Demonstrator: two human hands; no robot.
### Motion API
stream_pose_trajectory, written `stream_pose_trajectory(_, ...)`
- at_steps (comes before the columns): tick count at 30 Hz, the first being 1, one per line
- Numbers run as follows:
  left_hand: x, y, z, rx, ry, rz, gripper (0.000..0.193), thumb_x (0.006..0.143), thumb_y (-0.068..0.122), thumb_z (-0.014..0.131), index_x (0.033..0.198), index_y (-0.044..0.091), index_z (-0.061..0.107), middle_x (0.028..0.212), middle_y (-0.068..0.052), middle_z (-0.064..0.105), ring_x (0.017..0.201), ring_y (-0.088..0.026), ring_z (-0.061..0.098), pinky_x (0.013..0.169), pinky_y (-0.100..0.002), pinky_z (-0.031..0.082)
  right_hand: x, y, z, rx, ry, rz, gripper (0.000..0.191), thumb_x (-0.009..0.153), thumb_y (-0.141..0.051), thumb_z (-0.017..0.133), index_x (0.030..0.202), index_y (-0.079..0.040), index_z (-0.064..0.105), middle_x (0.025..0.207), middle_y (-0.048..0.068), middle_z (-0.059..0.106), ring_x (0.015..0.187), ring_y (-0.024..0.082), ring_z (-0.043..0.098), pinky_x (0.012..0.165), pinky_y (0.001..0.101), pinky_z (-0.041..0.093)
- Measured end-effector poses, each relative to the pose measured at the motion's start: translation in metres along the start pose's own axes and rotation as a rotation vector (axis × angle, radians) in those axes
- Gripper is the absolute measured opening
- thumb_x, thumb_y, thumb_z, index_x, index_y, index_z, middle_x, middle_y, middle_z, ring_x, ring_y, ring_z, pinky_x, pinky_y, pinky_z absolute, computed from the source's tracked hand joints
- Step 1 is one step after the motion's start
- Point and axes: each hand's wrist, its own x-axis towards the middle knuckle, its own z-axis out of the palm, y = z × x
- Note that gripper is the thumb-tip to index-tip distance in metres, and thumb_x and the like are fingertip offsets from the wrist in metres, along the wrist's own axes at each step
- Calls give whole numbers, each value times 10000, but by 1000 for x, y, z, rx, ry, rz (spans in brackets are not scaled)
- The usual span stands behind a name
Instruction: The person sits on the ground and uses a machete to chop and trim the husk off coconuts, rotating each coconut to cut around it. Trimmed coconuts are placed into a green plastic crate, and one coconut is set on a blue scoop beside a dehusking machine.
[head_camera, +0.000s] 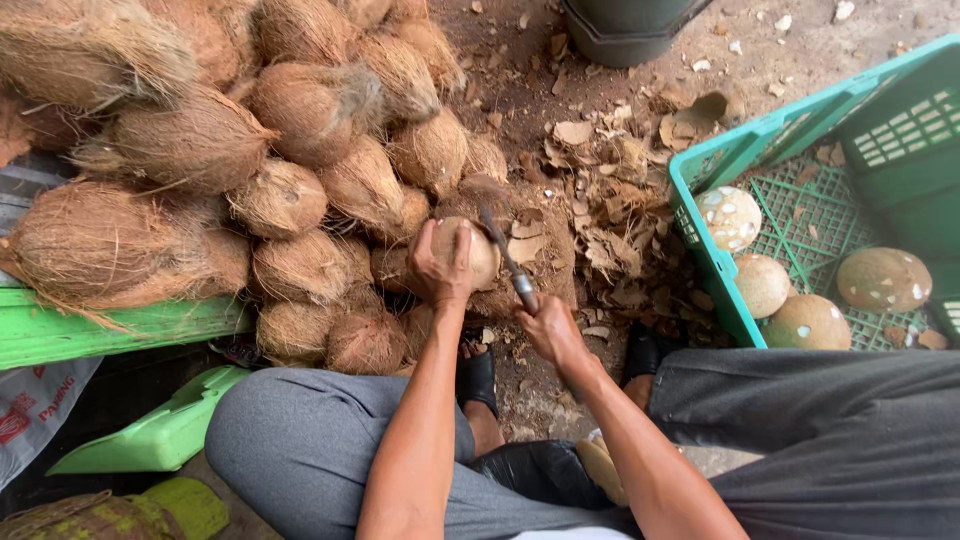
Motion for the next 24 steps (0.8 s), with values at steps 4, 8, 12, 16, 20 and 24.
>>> stream_pose_trajectory(4,4,3,-1,13,-24,5,816,750,731,670,1287,117,679,1291,-140,670,1149,-314,639,932,-549,486,5,0,-2,-166,11,-127,214,944,-364,635,876,-174,707,563,28,540,489,139,488,480,356,401)
stream_pose_trajectory(8,4,4,-9,181,-70,100,735,852,721,626,1278,126,697,1258,-124,715,1130,-290,681,928,-478,549,-1,-6,-6,-124,77,-109,481,973,-387,697,721,0,563,574,56,510,508,151,463,490,360,394)
stream_pose_trajectory(12,2,4,-12,188,-58,153,680,897,703,602,1256,135,705,1235,-98,735,1075,-261,716,895,-439,577,-9,-9,-1,121,127,-239,391,940,-374,675,734,-63,560,590,12,490,518,144,430,469,389,370)
stream_pose_trajectory(16,5,2,-11,164,-76,161,660,893,696,584,1248,153,706,1194,-85,745,1039,-253,723,860,-433,590,-1,-3,3,-26,20,-157,444,945,-422,672,709,-74,529,568,9,493,502,153,443,475,384,385)
stream_pose_trajectory(20,10,-3,-12,207,-67,150,664,861,692,601,1242,160,715,1232,-112,733,1052,-291,694,808,-477,566,7,2,2,-91,-21,-89,473,966,-448,667,710,-93,486,587,4,504,506,161,448,492,399,398)
stream_pose_trajectory(24,13,-7,-15,163,-93,193,706,871,720,577,1253,142,713,1225,-119,728,1070,-293,693,841,-467,567,-2,-4,1,-111,-48,-90,404,934,-398,671,703,-110,508,576,27,529,490,154,499,489,393,434)
